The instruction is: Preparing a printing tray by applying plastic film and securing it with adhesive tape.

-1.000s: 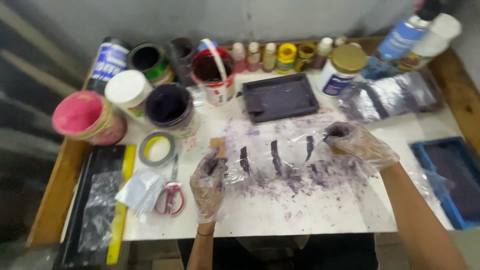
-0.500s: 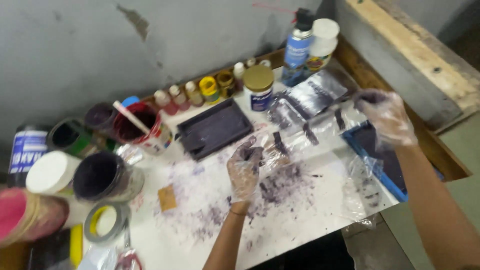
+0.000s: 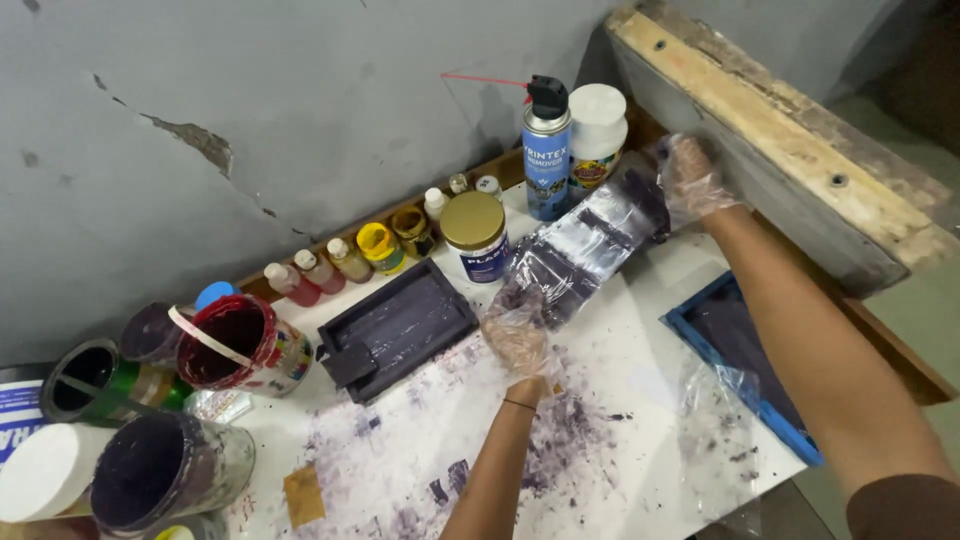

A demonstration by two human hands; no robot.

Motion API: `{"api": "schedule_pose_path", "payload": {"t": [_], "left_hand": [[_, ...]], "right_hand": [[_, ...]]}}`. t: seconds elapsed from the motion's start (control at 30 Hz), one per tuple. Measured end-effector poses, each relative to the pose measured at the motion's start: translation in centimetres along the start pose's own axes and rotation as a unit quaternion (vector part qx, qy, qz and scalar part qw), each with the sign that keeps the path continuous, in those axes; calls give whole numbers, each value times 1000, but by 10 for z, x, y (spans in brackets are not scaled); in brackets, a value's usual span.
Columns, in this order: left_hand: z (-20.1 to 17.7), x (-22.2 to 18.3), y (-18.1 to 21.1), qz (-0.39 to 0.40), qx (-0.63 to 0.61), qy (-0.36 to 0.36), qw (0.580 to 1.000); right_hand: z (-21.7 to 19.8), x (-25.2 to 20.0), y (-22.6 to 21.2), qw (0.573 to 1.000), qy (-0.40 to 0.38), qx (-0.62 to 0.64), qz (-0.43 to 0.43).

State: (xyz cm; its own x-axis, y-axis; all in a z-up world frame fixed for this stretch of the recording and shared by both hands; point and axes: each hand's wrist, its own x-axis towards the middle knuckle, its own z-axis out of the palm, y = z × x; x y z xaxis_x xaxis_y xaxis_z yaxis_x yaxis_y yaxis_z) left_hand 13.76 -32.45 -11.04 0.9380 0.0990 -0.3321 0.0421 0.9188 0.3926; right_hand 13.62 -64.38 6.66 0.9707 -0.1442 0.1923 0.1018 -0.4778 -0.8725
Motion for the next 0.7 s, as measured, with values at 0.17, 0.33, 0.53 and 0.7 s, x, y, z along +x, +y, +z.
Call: {"api": "schedule_pose_path", "payload": {"t": [0.17, 0.33, 0.53, 0.7], "left_hand": [[118, -75, 52, 94, 554, 109, 820], [103, -79, 53, 146, 706, -12, 693], [103, -96, 63, 299, 794, -65, 525], [79, -77, 56, 395, 844, -86, 353]], "right_hand": [[22, 7, 53, 995, -48, 77, -39], [27, 13, 85, 981, -83, 145, -94], [27, 27, 103, 953, -125, 223, -161], [26, 42, 119, 917, -167, 285, -223]]}}
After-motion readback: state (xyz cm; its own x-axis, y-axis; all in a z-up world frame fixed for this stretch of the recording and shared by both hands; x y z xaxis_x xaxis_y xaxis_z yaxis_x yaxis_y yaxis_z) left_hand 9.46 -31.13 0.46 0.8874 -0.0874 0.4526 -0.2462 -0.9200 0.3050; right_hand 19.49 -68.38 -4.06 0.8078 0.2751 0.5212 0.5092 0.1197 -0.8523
